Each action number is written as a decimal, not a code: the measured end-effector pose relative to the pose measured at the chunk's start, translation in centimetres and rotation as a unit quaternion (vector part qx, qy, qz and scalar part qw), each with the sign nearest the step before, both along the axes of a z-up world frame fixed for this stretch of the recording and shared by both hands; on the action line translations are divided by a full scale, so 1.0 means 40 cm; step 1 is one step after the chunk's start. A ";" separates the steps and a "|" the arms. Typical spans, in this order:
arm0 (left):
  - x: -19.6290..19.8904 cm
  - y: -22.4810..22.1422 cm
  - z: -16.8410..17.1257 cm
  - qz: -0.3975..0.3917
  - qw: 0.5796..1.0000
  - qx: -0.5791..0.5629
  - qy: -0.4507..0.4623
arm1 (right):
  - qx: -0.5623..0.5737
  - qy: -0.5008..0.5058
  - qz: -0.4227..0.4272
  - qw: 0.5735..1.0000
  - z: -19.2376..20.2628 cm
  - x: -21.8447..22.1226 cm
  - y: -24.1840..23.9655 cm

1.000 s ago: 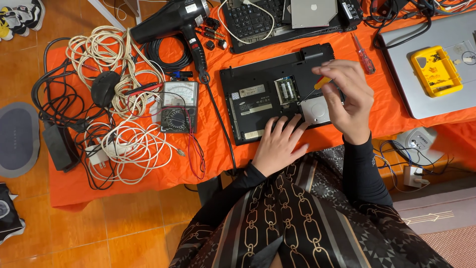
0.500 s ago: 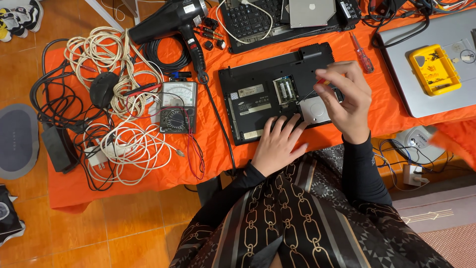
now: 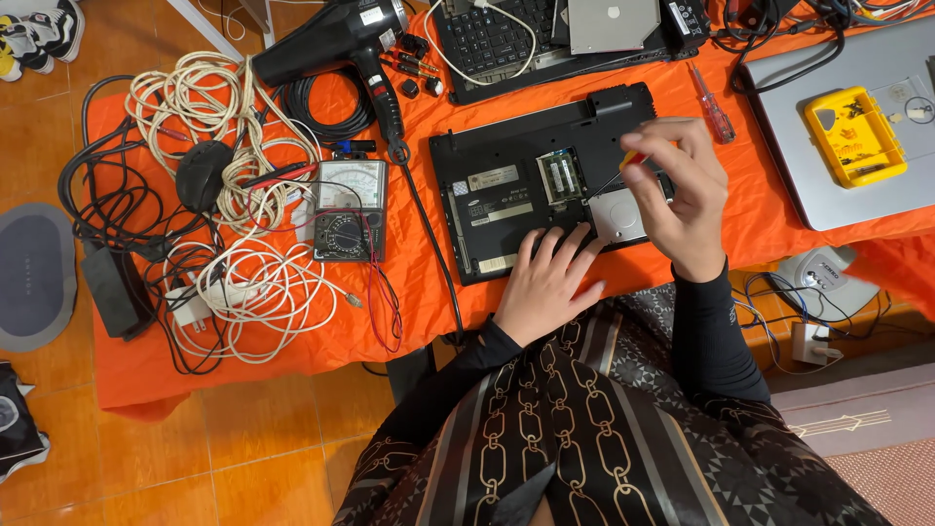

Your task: The recorder is repairing or disassembling a laptop by handling internal components like a hard drive and RAM, and using a screwdriver to tighten screws.

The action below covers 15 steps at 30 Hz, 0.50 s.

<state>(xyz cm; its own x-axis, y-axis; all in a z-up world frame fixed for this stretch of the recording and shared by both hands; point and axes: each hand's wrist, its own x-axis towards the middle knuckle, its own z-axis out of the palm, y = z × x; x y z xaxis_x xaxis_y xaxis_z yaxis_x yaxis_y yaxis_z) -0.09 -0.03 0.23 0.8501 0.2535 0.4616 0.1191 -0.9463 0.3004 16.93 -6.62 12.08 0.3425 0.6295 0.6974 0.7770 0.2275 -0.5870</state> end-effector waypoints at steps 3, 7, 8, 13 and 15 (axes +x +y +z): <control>0.000 -0.002 -0.002 0.000 1.000 0.000 0.002 | -0.001 -0.013 0.004 1.000 0.024 -0.009 0.005; 0.000 -0.001 -0.004 -0.001 1.000 -0.004 0.003 | -0.007 -0.025 -0.010 1.000 -0.016 0.013 -0.003; 0.000 -0.001 -0.005 0.001 1.000 -0.003 0.001 | -0.007 -0.028 -0.015 0.999 -0.022 0.016 -0.005; 0.001 0.000 -0.005 -0.002 1.000 -0.004 -0.001 | 0.001 -0.035 -0.008 0.999 -0.014 0.013 -0.001; 0.000 0.000 -0.003 -0.002 1.000 -0.005 -0.001 | 0.002 -0.032 -0.002 0.999 -0.010 0.010 0.000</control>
